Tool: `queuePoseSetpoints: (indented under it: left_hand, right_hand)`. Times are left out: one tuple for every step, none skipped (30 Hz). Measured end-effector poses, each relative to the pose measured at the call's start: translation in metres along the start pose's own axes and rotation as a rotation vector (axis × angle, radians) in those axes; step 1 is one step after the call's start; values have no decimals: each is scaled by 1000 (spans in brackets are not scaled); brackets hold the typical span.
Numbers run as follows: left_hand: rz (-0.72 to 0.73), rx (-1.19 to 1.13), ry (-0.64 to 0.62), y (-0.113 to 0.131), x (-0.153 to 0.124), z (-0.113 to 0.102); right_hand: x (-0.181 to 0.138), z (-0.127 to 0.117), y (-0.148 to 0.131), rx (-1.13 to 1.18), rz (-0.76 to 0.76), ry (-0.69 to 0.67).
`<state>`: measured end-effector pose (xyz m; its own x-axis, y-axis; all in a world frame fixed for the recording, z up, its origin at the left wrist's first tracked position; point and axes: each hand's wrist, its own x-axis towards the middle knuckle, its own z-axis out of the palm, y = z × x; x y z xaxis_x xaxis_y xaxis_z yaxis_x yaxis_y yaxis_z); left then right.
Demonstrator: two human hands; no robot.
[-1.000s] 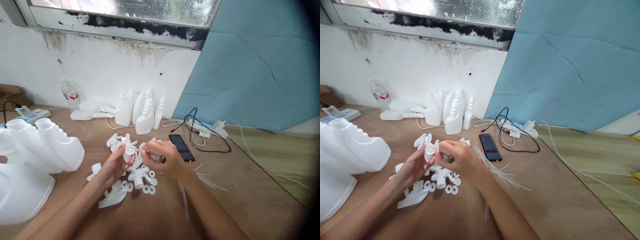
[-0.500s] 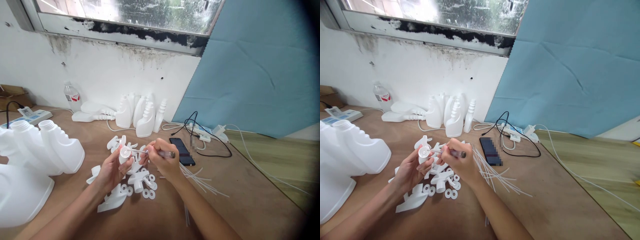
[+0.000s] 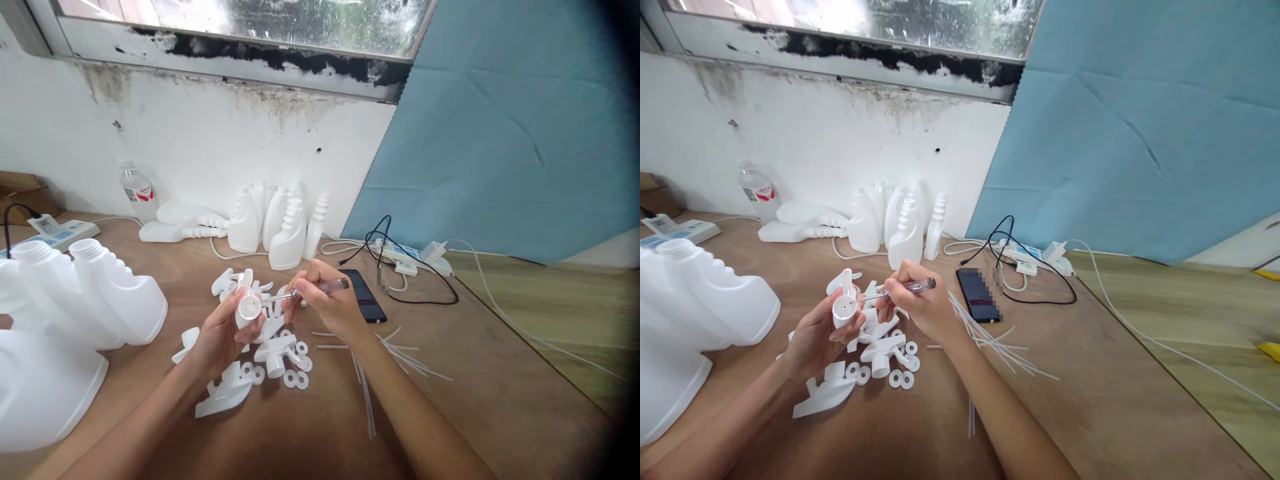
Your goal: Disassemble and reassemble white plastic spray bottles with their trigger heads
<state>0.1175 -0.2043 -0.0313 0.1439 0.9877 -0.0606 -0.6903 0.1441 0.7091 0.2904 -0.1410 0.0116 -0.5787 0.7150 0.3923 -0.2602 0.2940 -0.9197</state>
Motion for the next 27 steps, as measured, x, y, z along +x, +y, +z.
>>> queuePoseSetpoints:
  left_hand:
    - [3, 9, -5, 0, 0, -1]
    - [9, 23, -4, 1, 1, -1]
    - [21, 39, 0, 2, 1, -2]
    - [40, 56, 10, 2, 2, -3]
    - [66, 73, 25, 3, 3, -3]
    - [91, 92, 38, 3, 3, -3]
    - [113, 112, 44, 3, 3, -3]
    - [124, 135, 39, 3, 2, -2]
    - [119, 157, 25, 3, 2, -1]
    - [100, 177, 7, 3, 2, 0]
    - [76, 194, -9, 3, 1, 0]
    - [60, 209, -15, 3, 1, 0]
    - [60, 227, -5, 3, 2, 0]
    - [74, 253, 21, 3, 3, -1]
    - [100, 288, 57, 3, 4, -2]
    - [131, 331, 96, 3, 5, -4]
    - [157, 378, 128, 4, 6, -6]
    - [179, 426, 152, 5, 6, -7]
    - [196, 475, 164, 7, 6, -9]
    - [214, 526, 171, 8, 6, -10]
    - [232, 586, 177, 10, 5, -11]
    - [250, 652, 185, 11, 4, -12]
    - [266, 719, 192, 12, 3, -13]
    - [277, 780, 196, 13, 3, -13]
    - [282, 832, 197, 13, 2, -13]
    - [290, 875, 200, 14, 1, -13]
    - [301, 911, 206, 14, 1, -13]
  right_hand:
    - [2, -1, 1, 61, 32, -3]
    - [3, -2, 2, 93, 56, -12]
    - [3, -2, 2, 107, 74, -20]
    - [4, -2, 2, 103, 88, -27]
    - [4, -2, 1, 87, 95, -32]
    - [3, -1, 0, 66, 99, -36]
    - [3, -1, 0, 53, 102, -41]
    - [4, 0, 0, 64, 107, -50]
    - [4, 0, 2, 106, 115, -64]
    - [5, 0, 4, 172, 130, -79]
    - [6, -1, 7, 247, 149, -92]
    - [7, -2, 10, 309, 170, -100]
    - [9, -3, 14, 349, 189, -104]
    - [10, -5, 18, 361, 211, -103]
    - [11, -7, 21, 354, 236, -100]
    - [12, -9, 24, 336, 262, -100]
    - [12, -11, 26, 311, 289, -104]
    - [12, -14, 28, 281, 317, -108]
    - [12, -17, 30, 239, 340, -106]
    - [12, -19, 31, 190, 356, -98]
    - [12, -22, 31, 143, 366, -85]
    - [12, -24, 30, 97, 368, -66]
    - [12, -26, 29, 50, 361, -44]
    - [12, -28, 27, 3, 350, -25]
    - [12, -30, 24, -46, 336, -11]
    - [12, -32, 20, -100, 319, 1]
    - [11, -33, 15, -171, 302, 9]
